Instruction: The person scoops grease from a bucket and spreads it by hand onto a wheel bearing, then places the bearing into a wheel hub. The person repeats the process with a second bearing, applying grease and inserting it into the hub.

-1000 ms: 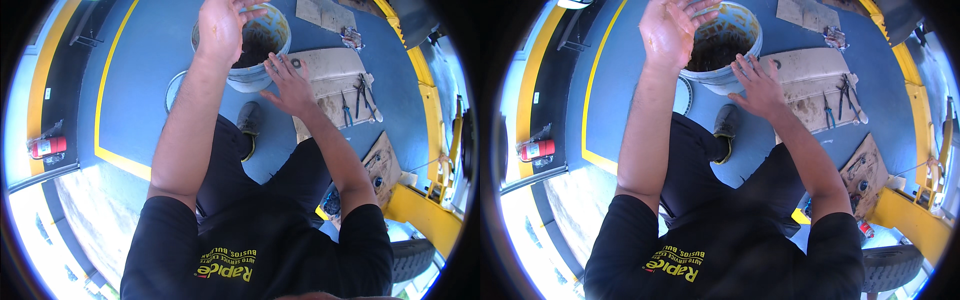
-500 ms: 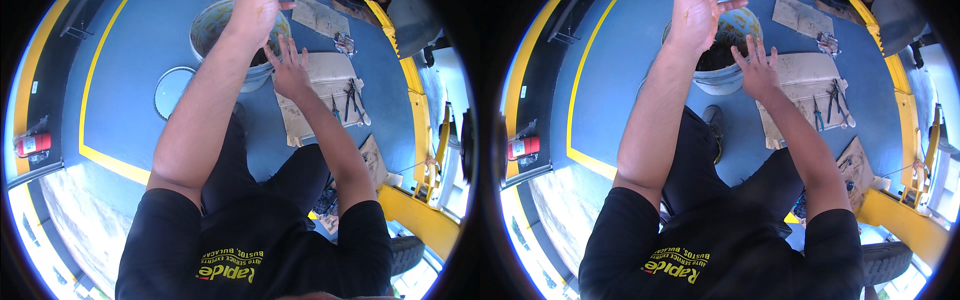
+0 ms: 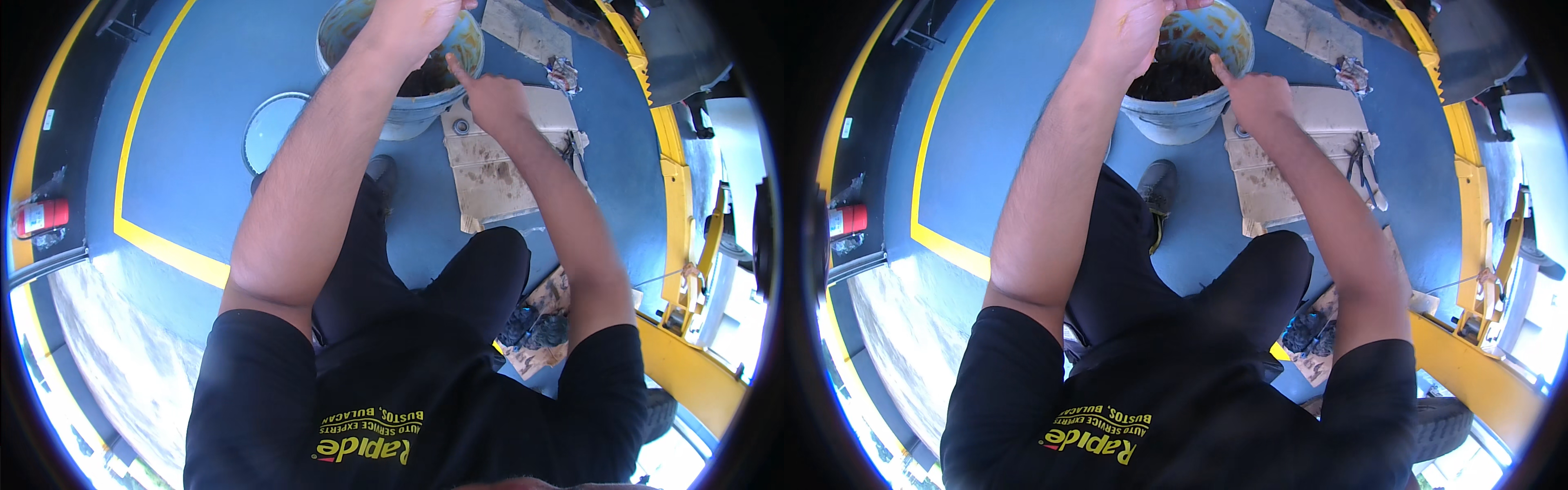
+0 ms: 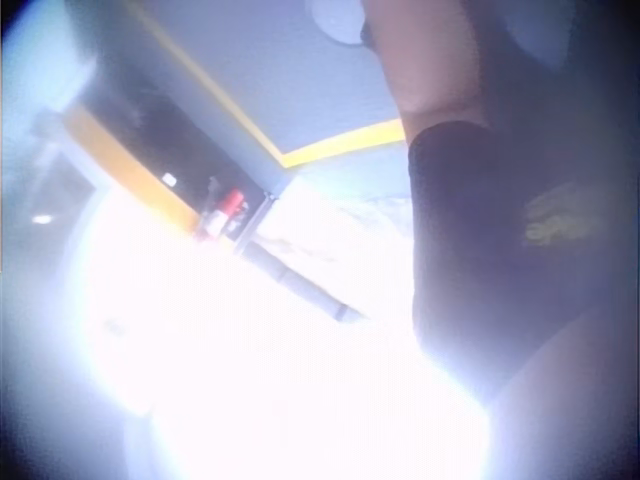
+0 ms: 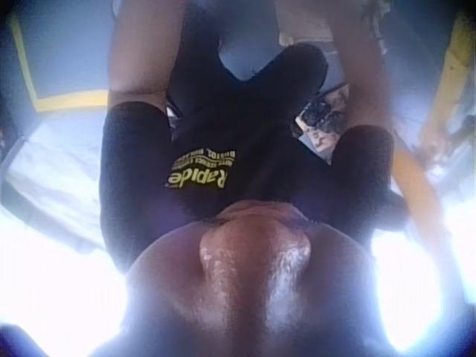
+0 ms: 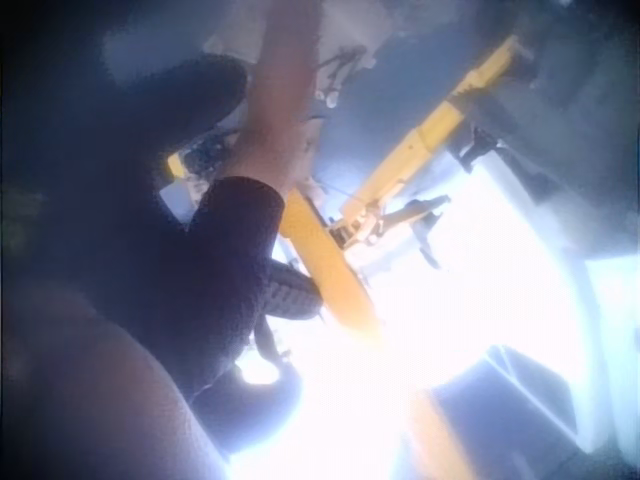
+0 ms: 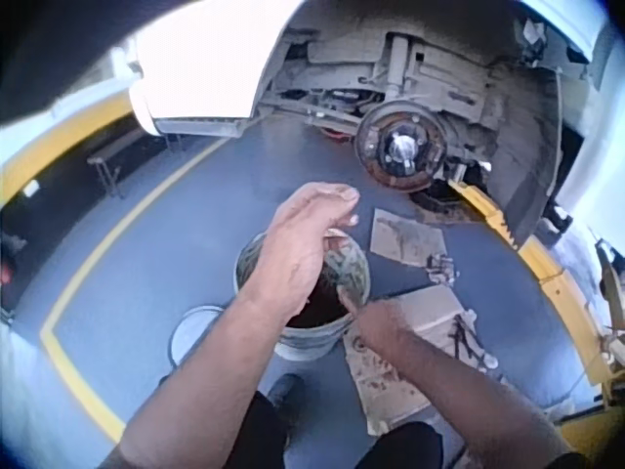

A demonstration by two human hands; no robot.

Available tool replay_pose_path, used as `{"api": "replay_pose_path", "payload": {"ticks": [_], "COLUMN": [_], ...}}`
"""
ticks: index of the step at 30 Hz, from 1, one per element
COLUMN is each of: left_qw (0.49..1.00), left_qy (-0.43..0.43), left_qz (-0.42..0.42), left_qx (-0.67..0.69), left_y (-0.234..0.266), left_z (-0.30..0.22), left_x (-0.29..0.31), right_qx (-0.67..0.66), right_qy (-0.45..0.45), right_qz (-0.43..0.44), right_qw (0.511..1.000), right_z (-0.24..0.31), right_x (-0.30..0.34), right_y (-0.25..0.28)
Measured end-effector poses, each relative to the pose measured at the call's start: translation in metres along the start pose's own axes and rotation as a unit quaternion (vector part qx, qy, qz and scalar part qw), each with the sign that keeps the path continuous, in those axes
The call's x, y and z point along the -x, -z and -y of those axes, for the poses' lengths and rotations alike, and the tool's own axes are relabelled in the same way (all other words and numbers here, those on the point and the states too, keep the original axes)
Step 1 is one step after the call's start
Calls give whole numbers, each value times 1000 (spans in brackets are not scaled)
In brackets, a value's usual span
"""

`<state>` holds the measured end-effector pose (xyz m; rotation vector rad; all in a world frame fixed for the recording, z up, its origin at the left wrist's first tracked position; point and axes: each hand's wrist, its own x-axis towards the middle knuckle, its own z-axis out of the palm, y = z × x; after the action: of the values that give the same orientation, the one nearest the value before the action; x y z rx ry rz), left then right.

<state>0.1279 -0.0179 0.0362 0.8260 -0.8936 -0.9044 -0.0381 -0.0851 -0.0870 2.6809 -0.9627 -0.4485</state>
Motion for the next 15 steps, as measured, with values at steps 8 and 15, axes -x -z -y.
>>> {"api": "replay_pose_path", "payload": {"ticks": [8,15], "left_qw": [1000,1000], "left_qy": [1,-6], "left_qz": [15,-4], "left_qx": [26,2], "left_y": [10,20], "left_z": [-2,-17], "left_x": [1,5], "right_qx": [390,-107], "right_qy": [3,141], "right_qz": [11,92], "right_qw": [921,980], "right_z": [41,5], "right_x": [25,48], "right_y": [2,36]}}
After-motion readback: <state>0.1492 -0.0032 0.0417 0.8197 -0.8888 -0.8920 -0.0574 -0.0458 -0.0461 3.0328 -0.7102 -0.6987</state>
